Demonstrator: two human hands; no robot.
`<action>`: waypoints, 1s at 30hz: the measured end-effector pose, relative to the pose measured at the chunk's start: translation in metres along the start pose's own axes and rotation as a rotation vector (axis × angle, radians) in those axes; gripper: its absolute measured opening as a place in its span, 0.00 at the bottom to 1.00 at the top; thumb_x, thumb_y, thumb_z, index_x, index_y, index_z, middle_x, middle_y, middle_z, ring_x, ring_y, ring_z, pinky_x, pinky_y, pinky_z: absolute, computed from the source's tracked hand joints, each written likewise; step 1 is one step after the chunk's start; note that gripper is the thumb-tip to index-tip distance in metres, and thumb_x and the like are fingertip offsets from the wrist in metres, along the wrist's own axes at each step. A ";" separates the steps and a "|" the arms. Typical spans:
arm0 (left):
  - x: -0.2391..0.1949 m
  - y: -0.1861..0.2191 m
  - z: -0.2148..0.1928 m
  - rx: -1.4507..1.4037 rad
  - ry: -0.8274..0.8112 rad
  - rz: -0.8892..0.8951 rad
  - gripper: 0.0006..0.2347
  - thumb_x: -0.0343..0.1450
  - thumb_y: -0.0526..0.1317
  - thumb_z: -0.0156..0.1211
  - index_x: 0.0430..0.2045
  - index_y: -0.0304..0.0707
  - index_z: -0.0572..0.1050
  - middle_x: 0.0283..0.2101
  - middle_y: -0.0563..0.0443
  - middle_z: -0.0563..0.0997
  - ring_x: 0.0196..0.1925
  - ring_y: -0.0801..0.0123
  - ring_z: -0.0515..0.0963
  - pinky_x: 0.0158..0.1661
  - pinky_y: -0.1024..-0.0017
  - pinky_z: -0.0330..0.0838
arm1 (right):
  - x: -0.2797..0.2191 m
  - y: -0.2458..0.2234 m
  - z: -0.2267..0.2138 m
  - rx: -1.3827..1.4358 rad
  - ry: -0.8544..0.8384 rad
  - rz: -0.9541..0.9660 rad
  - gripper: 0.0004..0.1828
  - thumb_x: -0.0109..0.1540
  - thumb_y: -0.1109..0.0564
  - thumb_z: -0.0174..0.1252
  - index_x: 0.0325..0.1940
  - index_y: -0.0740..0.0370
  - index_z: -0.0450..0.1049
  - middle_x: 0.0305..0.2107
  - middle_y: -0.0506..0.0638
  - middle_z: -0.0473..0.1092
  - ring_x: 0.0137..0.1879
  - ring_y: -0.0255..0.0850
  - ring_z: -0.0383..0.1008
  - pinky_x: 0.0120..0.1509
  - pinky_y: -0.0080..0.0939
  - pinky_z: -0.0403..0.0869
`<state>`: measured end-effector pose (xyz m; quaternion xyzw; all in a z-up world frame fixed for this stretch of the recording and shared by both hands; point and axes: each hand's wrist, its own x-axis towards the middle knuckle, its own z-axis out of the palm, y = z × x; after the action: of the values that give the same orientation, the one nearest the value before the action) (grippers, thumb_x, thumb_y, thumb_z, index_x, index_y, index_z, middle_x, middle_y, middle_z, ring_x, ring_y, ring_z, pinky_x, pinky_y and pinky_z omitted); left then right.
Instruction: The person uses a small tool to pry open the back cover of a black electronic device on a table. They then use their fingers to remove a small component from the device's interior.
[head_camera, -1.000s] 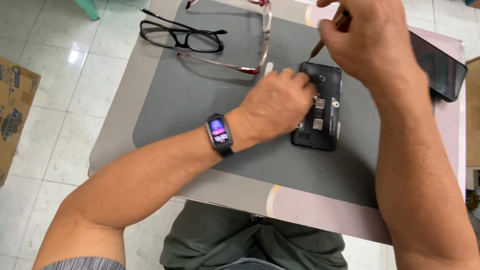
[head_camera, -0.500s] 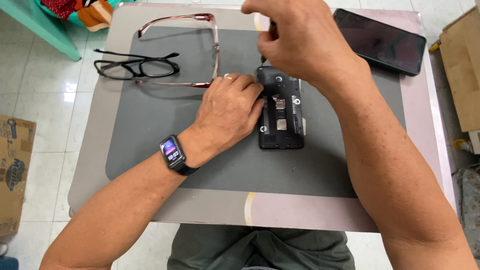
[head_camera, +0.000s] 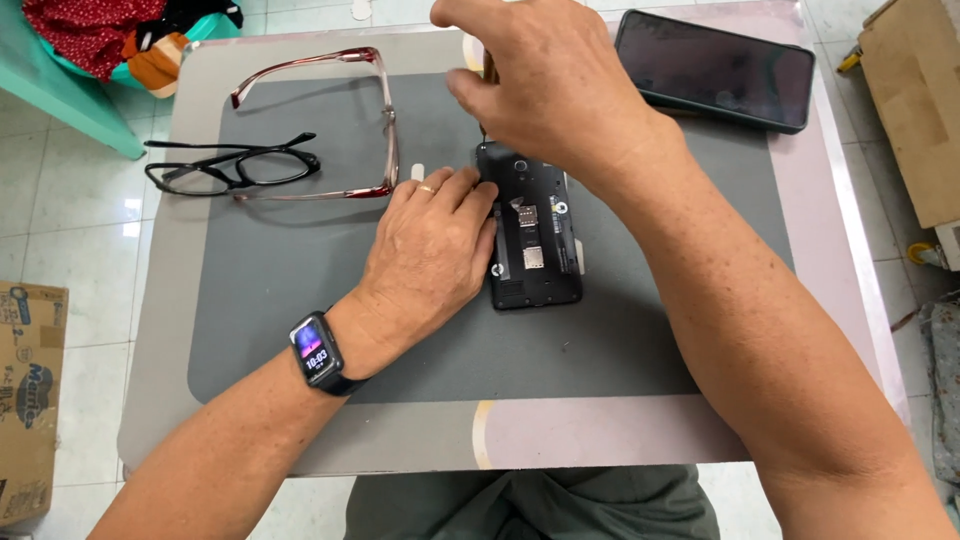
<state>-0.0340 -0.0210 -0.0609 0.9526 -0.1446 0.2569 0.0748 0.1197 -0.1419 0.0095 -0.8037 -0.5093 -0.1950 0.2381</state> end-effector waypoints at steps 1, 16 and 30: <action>0.000 0.000 0.000 -0.002 0.000 0.003 0.11 0.72 0.36 0.58 0.46 0.33 0.78 0.49 0.44 0.79 0.50 0.53 0.77 0.44 0.59 0.69 | -0.001 0.003 0.003 -0.002 0.000 0.003 0.20 0.60 0.58 0.65 0.57 0.59 0.76 0.28 0.45 0.78 0.40 0.49 0.76 0.33 0.56 0.68; 0.002 -0.002 -0.005 0.043 -0.073 0.038 0.12 0.72 0.37 0.58 0.48 0.33 0.77 0.50 0.43 0.80 0.51 0.53 0.78 0.44 0.59 0.70 | 0.001 0.001 0.001 0.187 -0.011 0.010 0.23 0.57 0.69 0.51 0.55 0.59 0.74 0.25 0.46 0.73 0.30 0.51 0.71 0.33 0.52 0.65; 0.003 -0.003 -0.005 -0.014 -0.094 -0.008 0.12 0.72 0.37 0.56 0.47 0.34 0.77 0.52 0.41 0.79 0.51 0.50 0.79 0.45 0.58 0.70 | 0.002 0.007 0.004 0.135 -0.085 0.015 0.29 0.54 0.67 0.50 0.60 0.56 0.71 0.34 0.54 0.78 0.39 0.61 0.75 0.37 0.60 0.69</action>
<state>-0.0331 -0.0183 -0.0557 0.9636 -0.1461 0.2106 0.0758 0.1270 -0.1408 0.0062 -0.7972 -0.5249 -0.1243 0.2712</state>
